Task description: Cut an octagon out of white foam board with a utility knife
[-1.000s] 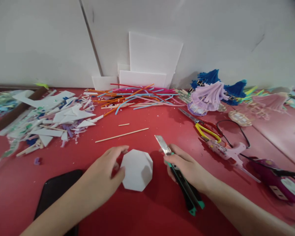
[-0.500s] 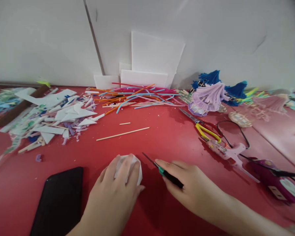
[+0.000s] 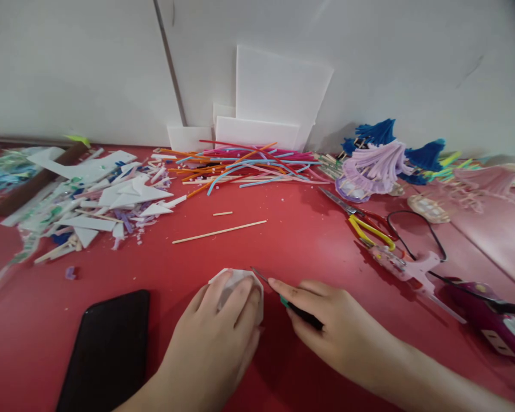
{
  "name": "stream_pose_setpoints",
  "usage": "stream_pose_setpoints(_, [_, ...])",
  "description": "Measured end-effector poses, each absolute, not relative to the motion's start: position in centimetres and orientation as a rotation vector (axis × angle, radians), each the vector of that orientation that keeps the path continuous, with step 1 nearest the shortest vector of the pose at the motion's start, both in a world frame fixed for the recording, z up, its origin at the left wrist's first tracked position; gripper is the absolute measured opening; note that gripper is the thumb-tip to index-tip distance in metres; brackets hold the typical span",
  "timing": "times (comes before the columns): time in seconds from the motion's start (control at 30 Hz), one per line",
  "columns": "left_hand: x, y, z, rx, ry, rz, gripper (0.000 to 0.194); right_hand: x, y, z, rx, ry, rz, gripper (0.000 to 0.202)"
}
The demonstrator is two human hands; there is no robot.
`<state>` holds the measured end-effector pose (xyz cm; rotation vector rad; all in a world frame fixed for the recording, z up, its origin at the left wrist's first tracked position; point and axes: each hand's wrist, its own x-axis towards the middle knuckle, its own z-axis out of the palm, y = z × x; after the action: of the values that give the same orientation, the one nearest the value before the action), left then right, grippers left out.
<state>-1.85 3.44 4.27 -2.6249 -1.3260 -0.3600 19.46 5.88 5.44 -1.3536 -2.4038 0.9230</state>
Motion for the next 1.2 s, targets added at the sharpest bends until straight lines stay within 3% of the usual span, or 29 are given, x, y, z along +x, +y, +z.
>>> stream_pose_setpoints(1.2, [-1.8, 3.9, 3.6, -2.612, -1.287, -0.382, 0.037, 18.7, 6.2, 6.7, -1.367, -2.416, 0.997, 0.06])
